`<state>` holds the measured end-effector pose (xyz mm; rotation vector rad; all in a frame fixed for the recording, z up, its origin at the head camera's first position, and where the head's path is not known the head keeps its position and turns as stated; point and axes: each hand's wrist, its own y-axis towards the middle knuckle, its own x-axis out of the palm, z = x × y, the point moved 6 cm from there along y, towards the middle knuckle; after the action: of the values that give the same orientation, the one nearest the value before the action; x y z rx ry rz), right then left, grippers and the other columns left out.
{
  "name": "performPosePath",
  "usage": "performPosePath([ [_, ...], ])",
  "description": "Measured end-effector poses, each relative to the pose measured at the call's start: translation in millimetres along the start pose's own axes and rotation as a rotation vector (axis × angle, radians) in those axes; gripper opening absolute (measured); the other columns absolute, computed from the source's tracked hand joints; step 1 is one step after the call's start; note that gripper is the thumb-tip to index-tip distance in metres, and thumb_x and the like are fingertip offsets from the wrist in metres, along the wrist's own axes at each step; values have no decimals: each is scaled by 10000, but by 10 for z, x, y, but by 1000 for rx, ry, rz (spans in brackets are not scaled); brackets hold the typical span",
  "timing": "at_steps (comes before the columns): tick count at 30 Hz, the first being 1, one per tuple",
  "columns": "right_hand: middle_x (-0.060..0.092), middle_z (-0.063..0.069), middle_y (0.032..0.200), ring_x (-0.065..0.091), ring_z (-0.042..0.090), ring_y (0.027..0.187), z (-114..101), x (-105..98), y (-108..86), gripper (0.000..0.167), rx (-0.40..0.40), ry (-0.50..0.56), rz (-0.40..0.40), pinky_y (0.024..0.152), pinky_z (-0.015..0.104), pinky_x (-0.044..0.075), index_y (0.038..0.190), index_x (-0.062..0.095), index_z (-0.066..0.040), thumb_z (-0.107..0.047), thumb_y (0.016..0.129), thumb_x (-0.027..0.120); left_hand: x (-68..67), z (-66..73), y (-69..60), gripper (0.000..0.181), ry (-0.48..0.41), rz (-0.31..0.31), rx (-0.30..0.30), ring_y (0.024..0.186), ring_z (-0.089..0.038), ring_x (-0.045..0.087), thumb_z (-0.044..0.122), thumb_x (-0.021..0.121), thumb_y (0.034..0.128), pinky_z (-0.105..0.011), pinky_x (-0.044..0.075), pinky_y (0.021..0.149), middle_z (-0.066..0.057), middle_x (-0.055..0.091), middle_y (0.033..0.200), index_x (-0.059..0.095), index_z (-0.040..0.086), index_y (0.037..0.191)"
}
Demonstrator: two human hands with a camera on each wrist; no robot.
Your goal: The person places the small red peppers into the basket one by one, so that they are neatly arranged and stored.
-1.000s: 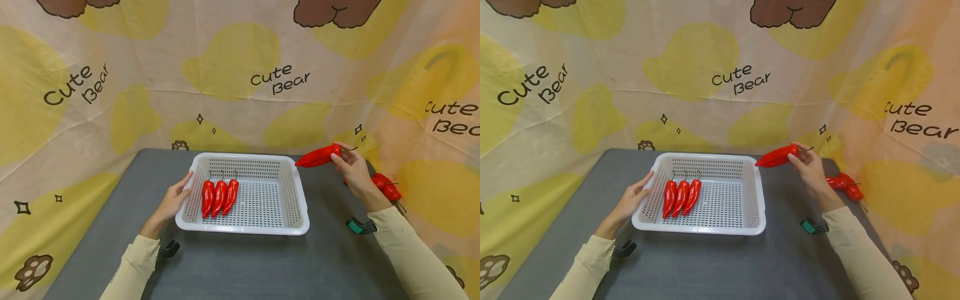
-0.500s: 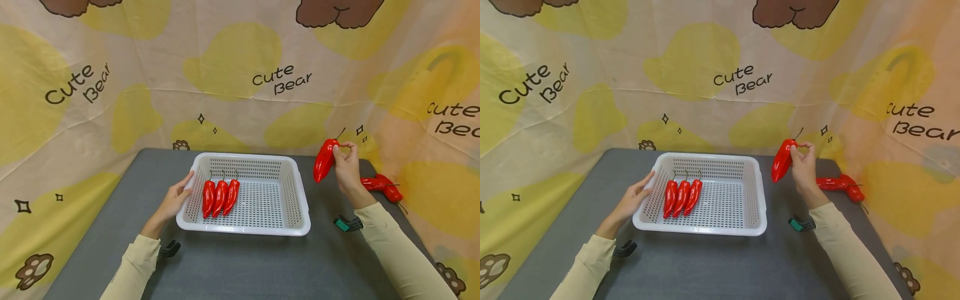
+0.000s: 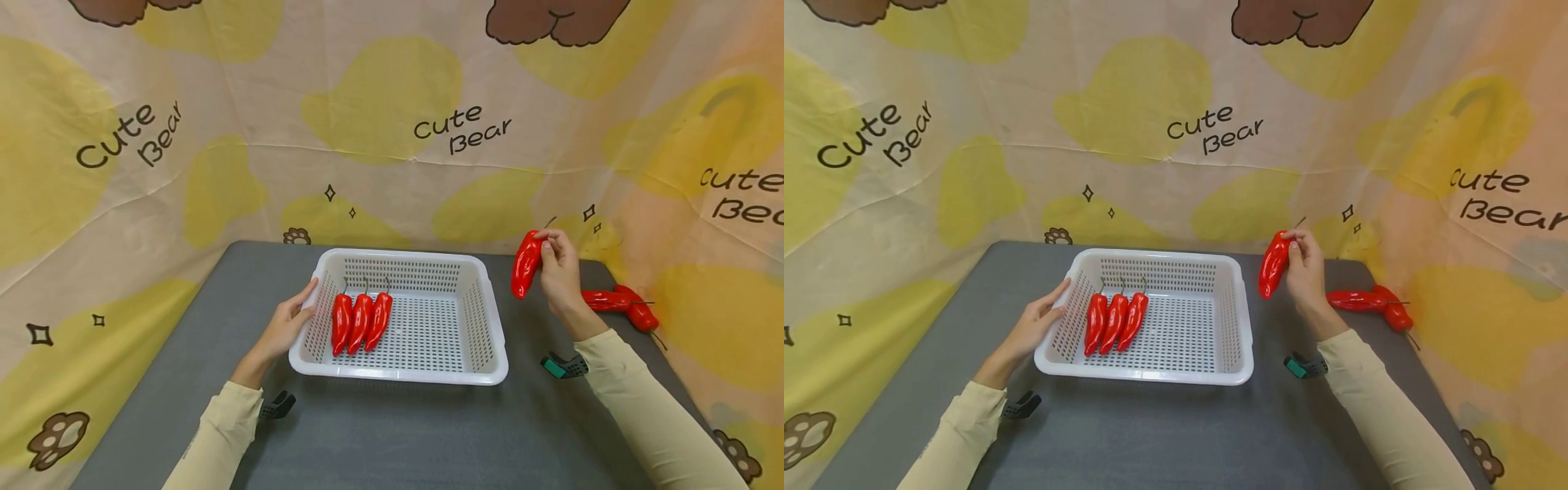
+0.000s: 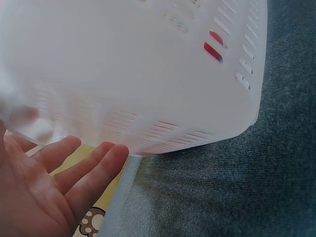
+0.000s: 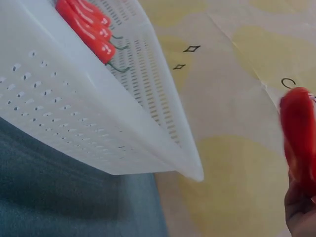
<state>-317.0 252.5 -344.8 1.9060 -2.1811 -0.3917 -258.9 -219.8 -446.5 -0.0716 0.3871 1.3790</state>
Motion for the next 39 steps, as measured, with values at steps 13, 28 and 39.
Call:
performPosePath([
  [13, 519, -45, 1208, 527, 111, 1032, -10, 187, -41, 302, 55, -32, -233, 830, 103, 542, 1340, 509, -95, -85, 1038, 508, 8, 1, 25, 575, -1, 1, 2, 1046, -548, 661, 26, 427, 1029, -430, 646, 729, -364, 372, 1538, 286, 47, 1586],
  [28, 486, 259, 1423, 611, 174, 1056, -162, 762, 79, 479, -3, -200, -482, 816, 178, 582, 1444, 395, 11, -52, 1003, 573, 6, -30, 57, 570, -6, -9, 2, 1088, -566, 635, 37, 425, 1039, -440, 643, 754, -351, 358, 1553, 281, 57, 1590],
  [39, 451, 226, 1510, 563, 410, 1228, -13, 1375, 66, 504, 162, -176, -561, 905, 315, 581, 1492, 385, -56, -83, 1019, 560, -27, -29, -22, 576, 5, 1, -28, 1092, -527, 648, 59, 427, 1044, -424, 647, 759, -347, 341, 1567, 273, 79, 1598],
])
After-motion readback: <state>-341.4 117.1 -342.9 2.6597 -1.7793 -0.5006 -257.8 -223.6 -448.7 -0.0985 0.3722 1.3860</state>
